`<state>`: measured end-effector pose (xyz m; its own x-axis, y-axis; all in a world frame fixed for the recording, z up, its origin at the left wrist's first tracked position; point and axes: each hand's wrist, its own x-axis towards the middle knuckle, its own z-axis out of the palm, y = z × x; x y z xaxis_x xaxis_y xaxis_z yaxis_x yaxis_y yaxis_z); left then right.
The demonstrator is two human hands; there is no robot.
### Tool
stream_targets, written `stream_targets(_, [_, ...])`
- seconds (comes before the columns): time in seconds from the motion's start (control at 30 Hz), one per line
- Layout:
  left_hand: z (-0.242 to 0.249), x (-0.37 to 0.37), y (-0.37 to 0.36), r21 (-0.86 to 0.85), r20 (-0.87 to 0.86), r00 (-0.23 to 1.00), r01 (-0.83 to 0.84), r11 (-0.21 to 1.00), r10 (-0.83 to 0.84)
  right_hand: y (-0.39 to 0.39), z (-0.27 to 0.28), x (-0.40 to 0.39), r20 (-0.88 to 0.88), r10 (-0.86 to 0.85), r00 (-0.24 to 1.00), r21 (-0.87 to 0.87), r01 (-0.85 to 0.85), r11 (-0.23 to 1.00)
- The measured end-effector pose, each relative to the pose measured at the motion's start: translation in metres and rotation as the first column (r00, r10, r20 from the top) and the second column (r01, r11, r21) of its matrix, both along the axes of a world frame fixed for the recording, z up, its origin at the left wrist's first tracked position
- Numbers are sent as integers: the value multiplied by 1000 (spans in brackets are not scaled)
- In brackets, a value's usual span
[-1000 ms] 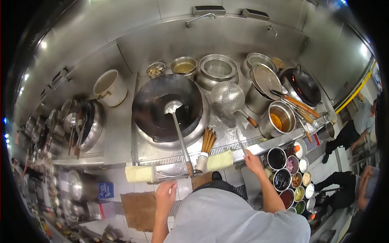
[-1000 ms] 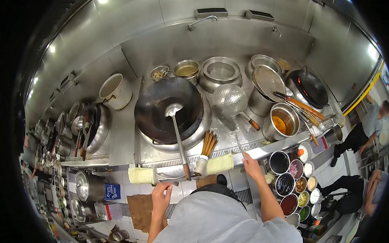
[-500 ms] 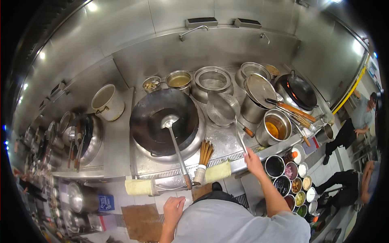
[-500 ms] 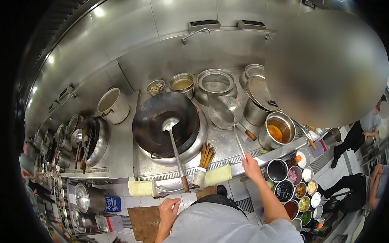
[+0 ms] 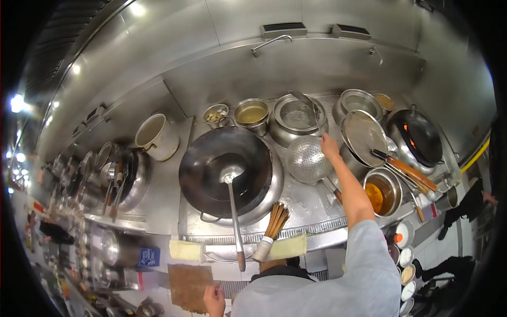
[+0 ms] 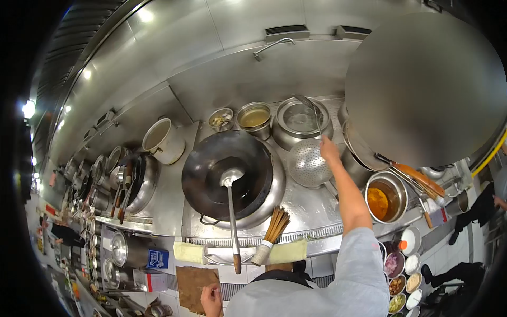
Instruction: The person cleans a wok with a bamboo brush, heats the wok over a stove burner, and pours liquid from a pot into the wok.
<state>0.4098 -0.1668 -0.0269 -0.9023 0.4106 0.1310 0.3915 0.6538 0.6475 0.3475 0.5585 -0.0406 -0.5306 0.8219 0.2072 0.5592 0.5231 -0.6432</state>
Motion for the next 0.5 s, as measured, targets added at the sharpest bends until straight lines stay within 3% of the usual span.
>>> stream_targets(0.07, [-42,10,-33,-31,68,992,-105,994,107,28,-13,-21,149,-32,988,11,31,999])
stream_targets(0.1, [-54,20,-45,-47,60,991,-117,992,119,36,-15,-31,143,-19,989,-6,20,1000])
stream_targets(0.13, [-65,33,-56,-134,187,952,-218,967,241,42,-14,-38,225,-38,974,-16,42,999])
stream_targets(0.17, [-77,46,-68,-230,300,882,-304,925,364,49,-15,-45,307,-55,950,-22,65,998])
stream_targets(0.23, [-102,73,-100,-349,619,641,-292,891,453,73,-29,-57,357,-4,934,-31,16,999])
stream_targets(0.3, [-114,90,-94,-345,732,521,-272,898,439,88,-26,-70,409,41,912,-32,-31,999])
stream_targets(0.37, [-124,94,-82,-333,756,495,-274,902,429,105,-4,-75,610,246,754,-180,-170,969])
stream_targets(0.4, [-126,94,-77,-326,761,495,-270,906,420,112,0,-78,609,245,754,-184,-167,969])
stream_targets(0.47, [-130,89,-67,-317,764,500,-260,912,407,129,11,-81,352,180,918,-607,78,791])
stream_targets(0.5, [-130,85,-62,-310,766,504,-256,916,400,146,3,-89,351,175,920,-606,81,791])
